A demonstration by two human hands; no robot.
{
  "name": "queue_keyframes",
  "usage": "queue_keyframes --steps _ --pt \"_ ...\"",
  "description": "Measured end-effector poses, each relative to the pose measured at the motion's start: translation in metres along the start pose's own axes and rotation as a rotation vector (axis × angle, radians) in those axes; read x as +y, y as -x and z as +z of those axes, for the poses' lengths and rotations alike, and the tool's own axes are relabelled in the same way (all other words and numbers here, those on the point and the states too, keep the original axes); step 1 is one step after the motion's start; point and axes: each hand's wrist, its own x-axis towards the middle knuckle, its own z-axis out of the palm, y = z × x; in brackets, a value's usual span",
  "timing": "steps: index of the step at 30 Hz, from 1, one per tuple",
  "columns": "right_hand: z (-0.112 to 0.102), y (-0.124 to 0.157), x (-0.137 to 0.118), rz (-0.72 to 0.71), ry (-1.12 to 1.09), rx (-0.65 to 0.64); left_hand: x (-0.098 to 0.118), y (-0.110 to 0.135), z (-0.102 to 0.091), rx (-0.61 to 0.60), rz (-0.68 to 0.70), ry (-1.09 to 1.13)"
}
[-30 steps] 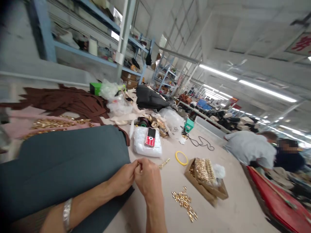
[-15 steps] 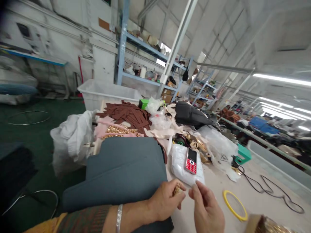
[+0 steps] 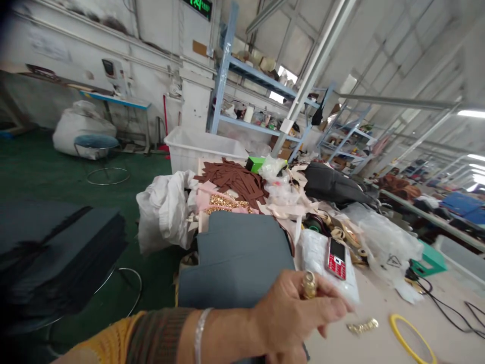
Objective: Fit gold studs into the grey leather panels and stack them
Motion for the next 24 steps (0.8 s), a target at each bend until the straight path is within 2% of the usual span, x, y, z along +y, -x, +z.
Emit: queue_keyframes --steps 2,5,7,9,11,13,14,17,19,21,24 --pt "0.000 0.014 -0.014 -0.060 0.057 -0.031 0.027 0.038 -0.021 -0.020 -0.026 -0.031" --pt "-0.009 0.030 -0.033 -0.143 0.113 -0.092 0.046 0.108 -0.068 0.130 -0.169 -0.248" --pt "-0.017 0.037 -0.038 -0.146 0.111 -0.125 0.040 0.156 -0.100 0.279 -0.258 -0.394" --pt "-0.024 0.044 -0.037 -0.108 0.109 -0.143 0.020 0.197 -0.125 0.451 -0.367 -0.381" --pt "-0.029 0.052 -0.033 -0.063 0.105 -0.165 -0.006 0.224 -0.139 0.635 -0.387 -0.296" --pt "-0.035 0.060 -0.030 -0.014 0.101 -0.190 -0.029 0.236 -0.141 0.706 -0.350 -0.135" --pt "-0.037 0.064 -0.030 0.012 0.098 -0.200 -0.037 0.236 -0.138 0.676 -0.331 -0.034" --pt "-0.043 0.075 -0.032 0.101 0.067 -0.193 -0.045 0.227 -0.123 0.468 -0.303 0.203" --pt "-0.042 0.083 -0.038 0.173 -0.003 -0.201 -0.042 0.219 -0.114 0.410 -0.319 0.242" --pt "-0.036 0.090 -0.049 0.238 -0.125 -0.259 -0.040 0.215 -0.108 0.410 -0.350 0.240" --pt "-0.022 0.099 -0.069 0.248 -0.272 -0.366 -0.041 0.214 -0.106 0.394 -0.415 0.229"
